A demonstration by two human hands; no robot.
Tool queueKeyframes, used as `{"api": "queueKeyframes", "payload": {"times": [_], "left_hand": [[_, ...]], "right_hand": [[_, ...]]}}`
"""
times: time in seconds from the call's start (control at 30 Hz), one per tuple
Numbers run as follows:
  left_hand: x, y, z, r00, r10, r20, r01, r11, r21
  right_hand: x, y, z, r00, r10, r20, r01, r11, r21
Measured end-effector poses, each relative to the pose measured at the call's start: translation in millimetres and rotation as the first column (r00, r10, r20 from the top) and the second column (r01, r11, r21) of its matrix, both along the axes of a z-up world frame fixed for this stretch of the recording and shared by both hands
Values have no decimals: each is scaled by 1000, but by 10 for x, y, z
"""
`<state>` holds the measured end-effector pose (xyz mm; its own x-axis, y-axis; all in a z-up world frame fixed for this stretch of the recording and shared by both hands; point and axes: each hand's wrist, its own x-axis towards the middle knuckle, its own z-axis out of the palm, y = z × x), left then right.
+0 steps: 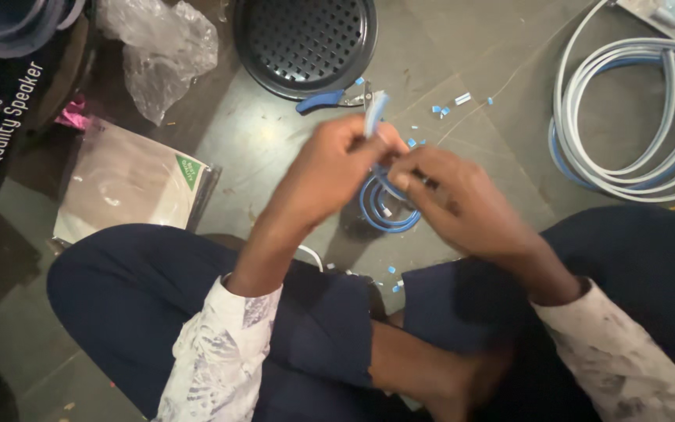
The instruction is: The person sits on the floor and uses wire strippers to remove the outer insulation from blue and white cables. They repeatedly cut the insulation, pull it off, and place the stripped pieces aside.
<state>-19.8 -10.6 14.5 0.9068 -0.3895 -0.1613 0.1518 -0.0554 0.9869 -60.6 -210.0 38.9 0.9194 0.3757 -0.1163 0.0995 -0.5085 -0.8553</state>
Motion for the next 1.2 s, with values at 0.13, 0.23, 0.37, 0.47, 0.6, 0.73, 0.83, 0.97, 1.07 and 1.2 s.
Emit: {"api": "queueKeyframes", "payload": {"times": [0.13,0.23,0.37,0.47,0.6,0.73,0.83,0.97,1.07,1.2], "left_hand": [[56,200,123,975,121,-184,-133,989,-58],[49,186,255,975,50,-219,-71,994,-87],[-54,50,406,965,-55,-258,51,998,-22],[-55,14,447,968,-85,-237,93,995,24],[-36,-21,456,993,-38,-112,49,994,98],[-67,-18,472,999,43,-27,-39,989,142],[-91,-17,449,991,119,63,-128,979,161],[-46,-17,372,967,199,157,-223,962,155],[-51,-32,339,933,248,259,-299,937,180],[-36,-25,286,801,300,518,-432,889,152]], "right_hand": [[191,-5,-257,967,-188,172,210,971,-117],[503,163,-255,981,-119,152,154,958,-242],[587,408,-502,958,-38,284,127,945,-302],[579,358,-640,949,-82,303,98,995,-37],[672,201,-531,877,-69,476,97,995,-34],[720,47,-320,921,-321,220,293,944,152],[704,-112,-185,923,-377,80,367,923,115],[719,-142,-62,975,-224,-15,218,963,-159],[669,-25,2,951,-177,-253,148,981,-127],[642,11,50,906,-129,-403,233,947,221]]}}
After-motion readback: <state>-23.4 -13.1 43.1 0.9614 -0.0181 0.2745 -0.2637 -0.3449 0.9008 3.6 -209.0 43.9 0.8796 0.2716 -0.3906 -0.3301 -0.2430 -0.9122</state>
